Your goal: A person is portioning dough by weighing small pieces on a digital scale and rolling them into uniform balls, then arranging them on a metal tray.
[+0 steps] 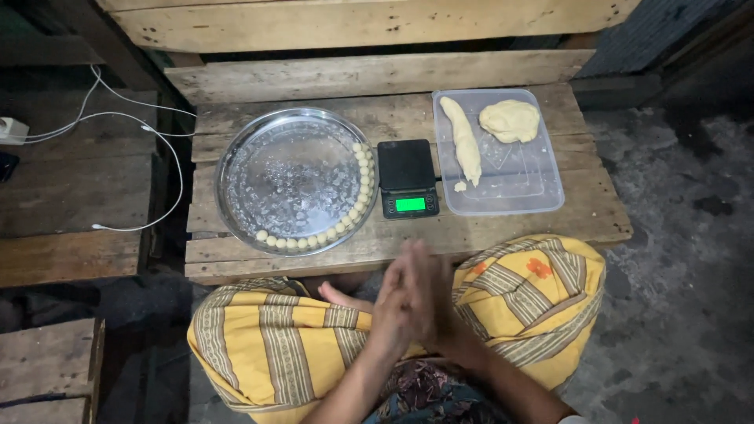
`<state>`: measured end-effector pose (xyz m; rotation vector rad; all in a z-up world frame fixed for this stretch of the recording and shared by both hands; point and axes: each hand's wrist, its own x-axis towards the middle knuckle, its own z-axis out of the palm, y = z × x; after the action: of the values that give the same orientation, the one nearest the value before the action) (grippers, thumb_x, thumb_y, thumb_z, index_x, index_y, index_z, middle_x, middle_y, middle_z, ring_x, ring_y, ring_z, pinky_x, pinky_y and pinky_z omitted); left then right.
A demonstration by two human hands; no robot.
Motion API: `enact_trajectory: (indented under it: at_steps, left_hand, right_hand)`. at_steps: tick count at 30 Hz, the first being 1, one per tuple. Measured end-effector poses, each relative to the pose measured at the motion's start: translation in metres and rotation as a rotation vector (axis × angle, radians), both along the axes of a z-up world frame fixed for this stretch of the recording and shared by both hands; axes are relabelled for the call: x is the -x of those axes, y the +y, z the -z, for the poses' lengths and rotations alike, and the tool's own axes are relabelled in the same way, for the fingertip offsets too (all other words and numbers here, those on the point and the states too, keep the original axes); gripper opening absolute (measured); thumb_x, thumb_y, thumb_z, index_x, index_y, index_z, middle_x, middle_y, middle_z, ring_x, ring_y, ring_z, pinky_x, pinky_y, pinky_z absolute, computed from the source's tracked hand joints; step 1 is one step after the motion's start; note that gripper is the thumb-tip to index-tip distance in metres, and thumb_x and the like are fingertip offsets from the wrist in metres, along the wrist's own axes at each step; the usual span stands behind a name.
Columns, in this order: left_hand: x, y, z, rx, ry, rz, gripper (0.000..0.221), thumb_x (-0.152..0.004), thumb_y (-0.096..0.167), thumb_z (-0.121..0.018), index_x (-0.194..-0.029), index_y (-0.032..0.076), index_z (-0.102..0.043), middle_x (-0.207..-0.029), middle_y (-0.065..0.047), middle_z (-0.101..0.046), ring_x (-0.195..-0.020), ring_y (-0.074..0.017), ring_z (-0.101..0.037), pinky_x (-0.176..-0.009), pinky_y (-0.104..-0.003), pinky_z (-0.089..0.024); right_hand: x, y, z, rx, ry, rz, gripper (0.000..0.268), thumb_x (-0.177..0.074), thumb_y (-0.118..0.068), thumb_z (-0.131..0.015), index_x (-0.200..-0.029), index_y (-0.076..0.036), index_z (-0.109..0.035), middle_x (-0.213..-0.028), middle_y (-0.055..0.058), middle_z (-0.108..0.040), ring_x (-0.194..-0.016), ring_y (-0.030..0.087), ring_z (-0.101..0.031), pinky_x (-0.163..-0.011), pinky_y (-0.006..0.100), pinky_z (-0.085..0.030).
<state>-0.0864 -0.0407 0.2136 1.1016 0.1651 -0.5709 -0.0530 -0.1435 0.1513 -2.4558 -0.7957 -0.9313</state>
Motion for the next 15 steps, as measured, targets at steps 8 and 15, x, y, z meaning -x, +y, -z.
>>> enact_trajectory:
  at_steps: [8,15]
  left_hand:
    - [-0.007,0.006,-0.004,0.298,-0.232,-0.135,0.076,-0.085,-0.002,-0.043,-0.158,0.009,-0.025,-0.168,-0.013,-0.023,-0.157,-0.0287,-0.017,-0.124,-0.047,-0.018]
    - [-0.019,0.012,-0.026,2.311,1.641,-0.176,0.036,-0.101,0.010,-0.068,-0.135,-0.002,-0.064,-0.133,-0.015,-0.069,-0.117,-0.0270,-0.068,-0.100,-0.034,-0.056]
  right_hand:
    - [0.001,-0.011,0.015,0.037,0.180,0.046,0.058,-0.103,-0.041,-0.036,-0.140,0.004,-0.040,-0.116,0.015,-0.051,-0.101,0.031,-0.048,-0.087,0.053,-0.036]
    - [-0.010,-0.027,0.044,0.121,0.207,0.035,0.048,-0.101,-0.031,-0.044,-0.139,-0.002,-0.048,-0.113,0.012,-0.055,-0.094,0.028,-0.048,-0.079,0.049,-0.034]
